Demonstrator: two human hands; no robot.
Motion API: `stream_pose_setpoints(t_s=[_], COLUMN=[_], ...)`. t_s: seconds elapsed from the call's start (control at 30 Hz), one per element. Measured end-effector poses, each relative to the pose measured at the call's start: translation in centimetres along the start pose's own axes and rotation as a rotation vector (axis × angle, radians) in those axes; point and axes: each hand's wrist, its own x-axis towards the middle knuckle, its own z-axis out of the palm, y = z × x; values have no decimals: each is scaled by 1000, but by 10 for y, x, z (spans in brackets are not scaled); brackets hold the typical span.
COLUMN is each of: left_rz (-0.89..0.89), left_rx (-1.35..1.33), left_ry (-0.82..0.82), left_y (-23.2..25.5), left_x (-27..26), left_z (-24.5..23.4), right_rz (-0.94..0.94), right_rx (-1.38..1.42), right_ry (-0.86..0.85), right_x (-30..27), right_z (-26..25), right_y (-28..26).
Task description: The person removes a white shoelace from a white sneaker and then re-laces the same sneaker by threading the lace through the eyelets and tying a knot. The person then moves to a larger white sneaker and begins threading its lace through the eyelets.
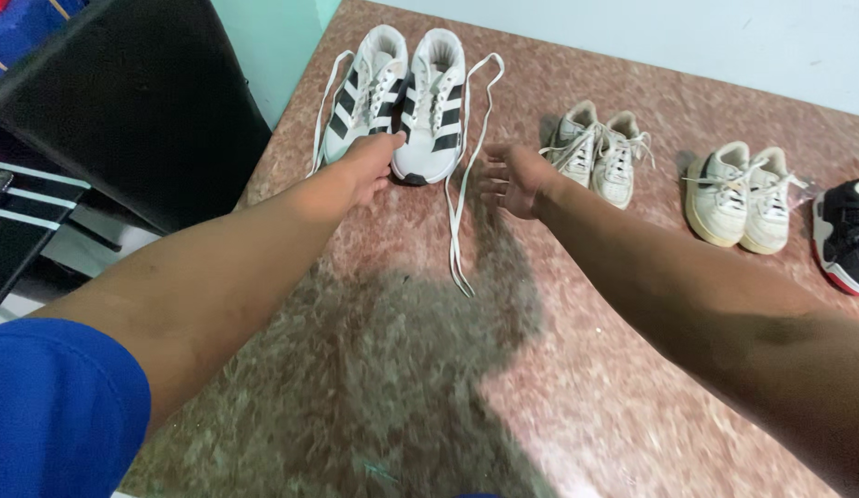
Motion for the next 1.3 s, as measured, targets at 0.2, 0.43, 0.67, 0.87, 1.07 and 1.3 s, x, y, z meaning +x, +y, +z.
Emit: stream_pose_setpoints(t_s=[0.2, 0.43, 0.67, 0.87, 1.07, 1.3], left_rz=[-33, -119, -158, -174, -135, -61], left_rx=[90, 199, -138, -201, -278, -283], left_ry=[3, 99, 162, 125, 137, 76], left_y=[-4, 1, -22, -33, -25, -16], left_x=[16, 16, 51, 72, 48, 7], left_z=[5, 38, 54, 43, 46, 50], right_rz=[18, -83, -117, -146, -133, -197], right_rx=[-74, -239, -458, -465, -308, -386], right_ry=[-1, 29, 104, 148, 62, 203], right_x=[15, 32, 27, 20, 5, -32], right_z=[20, 32, 30, 36, 29, 35], right_y=[0, 7, 3, 1, 2, -2])
